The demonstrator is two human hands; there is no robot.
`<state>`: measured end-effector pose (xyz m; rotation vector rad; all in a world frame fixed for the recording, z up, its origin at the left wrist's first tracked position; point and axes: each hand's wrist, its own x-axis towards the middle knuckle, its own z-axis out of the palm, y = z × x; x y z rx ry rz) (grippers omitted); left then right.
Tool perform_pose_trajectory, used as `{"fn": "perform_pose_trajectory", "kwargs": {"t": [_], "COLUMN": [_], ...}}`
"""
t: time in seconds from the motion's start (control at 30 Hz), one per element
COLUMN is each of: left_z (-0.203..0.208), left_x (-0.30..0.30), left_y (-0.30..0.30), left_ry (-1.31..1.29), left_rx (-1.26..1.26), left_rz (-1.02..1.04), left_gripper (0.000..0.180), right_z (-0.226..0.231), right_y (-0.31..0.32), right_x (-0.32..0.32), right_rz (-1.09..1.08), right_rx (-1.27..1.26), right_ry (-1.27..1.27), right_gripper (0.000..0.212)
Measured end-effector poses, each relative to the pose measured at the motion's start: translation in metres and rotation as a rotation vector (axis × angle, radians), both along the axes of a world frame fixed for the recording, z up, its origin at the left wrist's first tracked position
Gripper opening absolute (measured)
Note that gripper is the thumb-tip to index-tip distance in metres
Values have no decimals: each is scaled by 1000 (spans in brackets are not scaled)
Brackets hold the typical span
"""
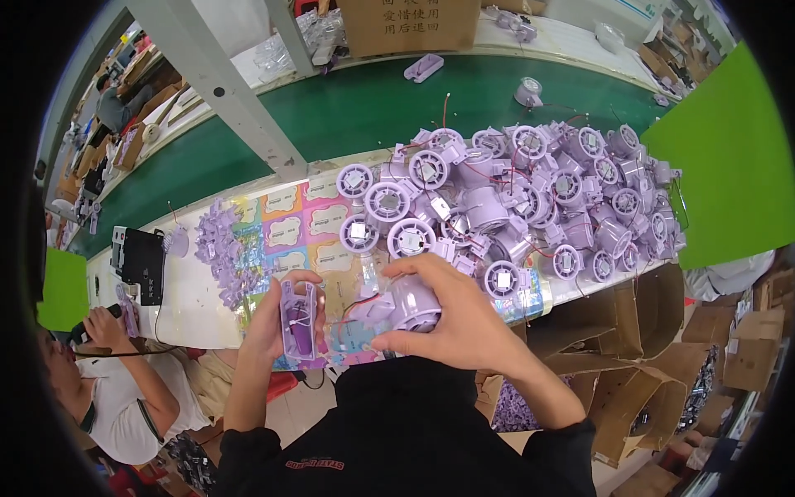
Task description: The person assembles plastic fan components by attaching small plastic clips to the fan bodies by hand, scoops additional plastic pieces from a cardboard box onto the work table, and attaches them to more fan parts.
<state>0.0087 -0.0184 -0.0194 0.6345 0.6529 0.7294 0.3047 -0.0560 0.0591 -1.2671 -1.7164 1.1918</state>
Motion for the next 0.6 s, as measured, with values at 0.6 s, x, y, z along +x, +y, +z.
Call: {"fn": "perform_pose_trajectory", "kwargs": {"t": [0.6], "left_z": [-59], "left_x": [21], "left_y": [-1], "left_ry": [821], "left_rx": [14], "left_rz": [773], "left_gripper": [52], "right_z": [-75], "right_y": [-201], "right_x": [302], "right_rz": [-1435], "right_rx": [435], "right_ry": [825], "right_gripper": [37]}}
